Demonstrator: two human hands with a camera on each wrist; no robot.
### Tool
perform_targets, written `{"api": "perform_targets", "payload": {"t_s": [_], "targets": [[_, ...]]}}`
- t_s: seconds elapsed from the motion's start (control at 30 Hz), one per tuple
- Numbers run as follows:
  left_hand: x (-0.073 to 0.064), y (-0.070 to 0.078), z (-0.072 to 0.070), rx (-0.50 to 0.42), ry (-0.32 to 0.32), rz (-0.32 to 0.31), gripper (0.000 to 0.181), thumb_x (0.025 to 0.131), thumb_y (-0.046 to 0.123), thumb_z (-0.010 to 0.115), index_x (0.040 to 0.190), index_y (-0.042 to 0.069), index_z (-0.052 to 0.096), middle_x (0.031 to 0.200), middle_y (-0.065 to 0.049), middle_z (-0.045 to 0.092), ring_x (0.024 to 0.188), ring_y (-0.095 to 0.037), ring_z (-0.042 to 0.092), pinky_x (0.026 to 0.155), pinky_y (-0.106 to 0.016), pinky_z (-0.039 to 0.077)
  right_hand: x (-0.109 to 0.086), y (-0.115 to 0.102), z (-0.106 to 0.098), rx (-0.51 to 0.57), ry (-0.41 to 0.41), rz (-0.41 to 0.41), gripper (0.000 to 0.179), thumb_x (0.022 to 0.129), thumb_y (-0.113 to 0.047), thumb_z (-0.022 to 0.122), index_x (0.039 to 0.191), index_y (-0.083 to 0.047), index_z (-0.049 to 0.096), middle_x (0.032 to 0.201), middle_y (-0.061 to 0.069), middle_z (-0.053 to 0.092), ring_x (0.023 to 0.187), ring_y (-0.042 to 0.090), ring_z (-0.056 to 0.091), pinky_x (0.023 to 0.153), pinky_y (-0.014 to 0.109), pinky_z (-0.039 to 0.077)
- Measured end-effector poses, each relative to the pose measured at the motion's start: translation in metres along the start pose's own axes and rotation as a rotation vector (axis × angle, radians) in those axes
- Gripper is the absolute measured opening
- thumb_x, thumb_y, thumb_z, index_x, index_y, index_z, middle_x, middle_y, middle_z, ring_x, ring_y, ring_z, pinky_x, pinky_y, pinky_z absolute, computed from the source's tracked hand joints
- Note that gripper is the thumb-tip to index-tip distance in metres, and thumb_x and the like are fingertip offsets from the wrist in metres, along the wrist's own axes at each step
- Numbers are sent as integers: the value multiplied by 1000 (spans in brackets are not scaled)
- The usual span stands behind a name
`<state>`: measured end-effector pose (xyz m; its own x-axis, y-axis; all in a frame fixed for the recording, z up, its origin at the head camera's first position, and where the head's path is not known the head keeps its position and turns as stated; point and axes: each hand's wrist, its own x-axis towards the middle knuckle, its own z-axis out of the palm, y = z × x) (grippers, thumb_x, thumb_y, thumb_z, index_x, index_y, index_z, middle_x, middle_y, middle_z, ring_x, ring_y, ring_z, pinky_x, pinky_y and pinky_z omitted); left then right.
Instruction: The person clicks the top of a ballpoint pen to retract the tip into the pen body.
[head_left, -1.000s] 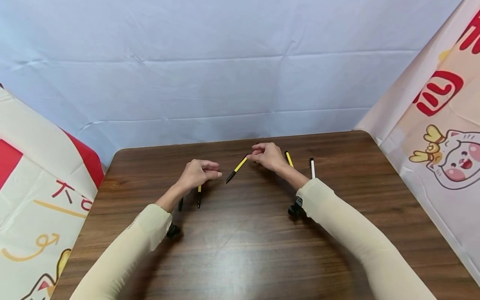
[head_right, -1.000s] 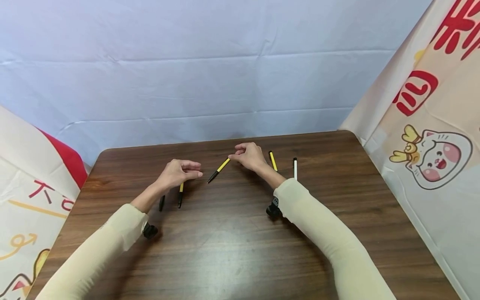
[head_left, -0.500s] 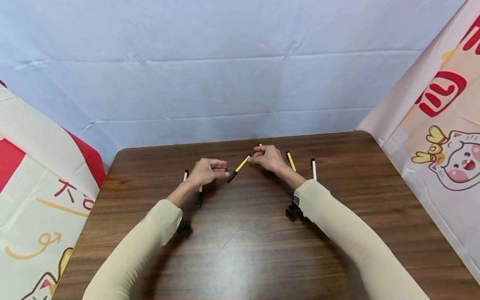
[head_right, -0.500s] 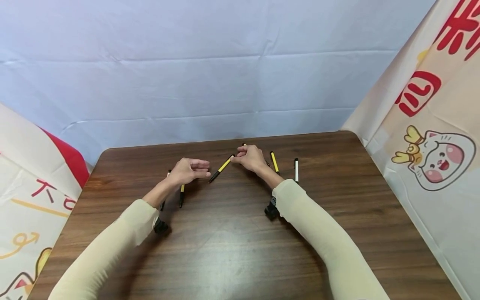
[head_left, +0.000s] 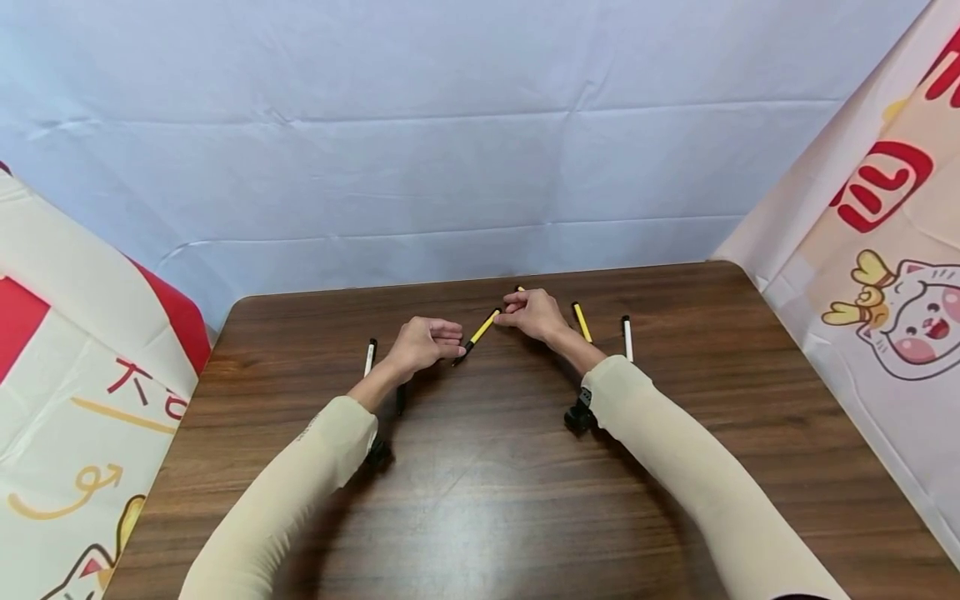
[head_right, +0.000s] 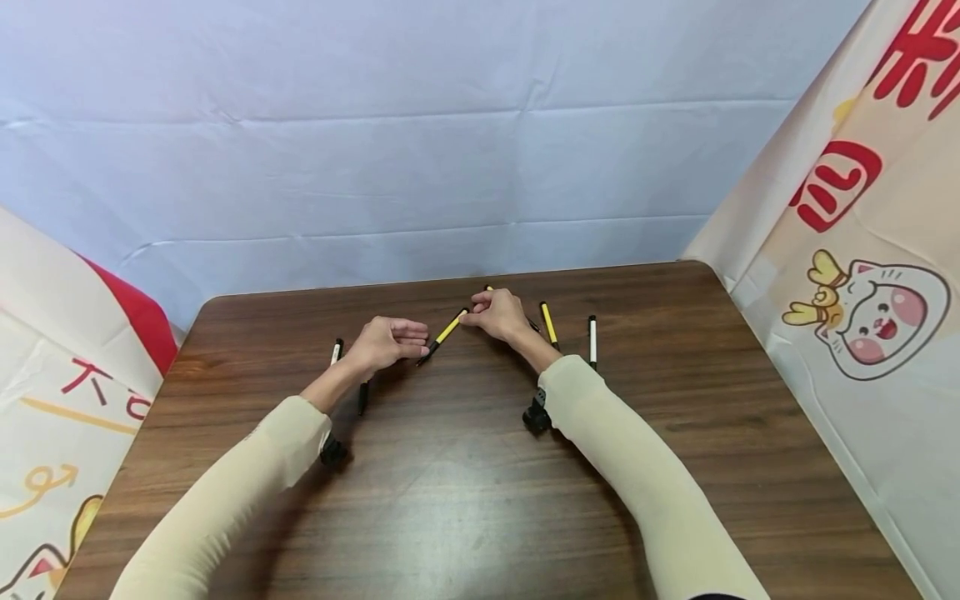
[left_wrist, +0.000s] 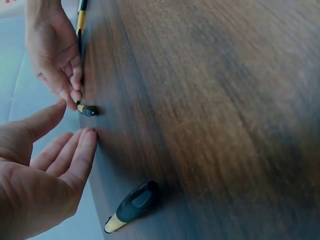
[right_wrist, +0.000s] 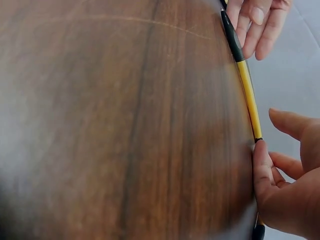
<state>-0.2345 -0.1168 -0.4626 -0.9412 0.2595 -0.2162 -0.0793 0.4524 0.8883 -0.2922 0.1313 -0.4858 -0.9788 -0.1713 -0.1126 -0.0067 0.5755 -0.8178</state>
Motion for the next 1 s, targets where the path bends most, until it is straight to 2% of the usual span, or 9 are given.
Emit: {"api": "perform_targets", "payload": {"t_s": [0.27,0.67,1.0], "targets": [[6,1,6,28,16,29,44,90,2,85,132,-1,72,125,-14,76,114,-26,75,92,-32,63,3,0,0,-31,-4,12,49,93,-25,85,136,-6,72,111,10,74,103,27,68,95,43,56],[15,-2,14,88,80,84,38,84,-4,87,120,-3,77,112,-15,80,102,-24,79,84,-27,64,4,-2,2,-92,-6,-6,42,96,-24,82,133,-7,74,115,12,75,104,28,67,93,44,56],[14,-2,17,64,84,57,35,83,-7,87,116,-1,78,106,-13,81,98,-23,79,81,-27,64,1,-3,9,-70,17,-16,34,97,-20,80,128,-6,76,110,12,75,98,26,68,88,41,56]]}}
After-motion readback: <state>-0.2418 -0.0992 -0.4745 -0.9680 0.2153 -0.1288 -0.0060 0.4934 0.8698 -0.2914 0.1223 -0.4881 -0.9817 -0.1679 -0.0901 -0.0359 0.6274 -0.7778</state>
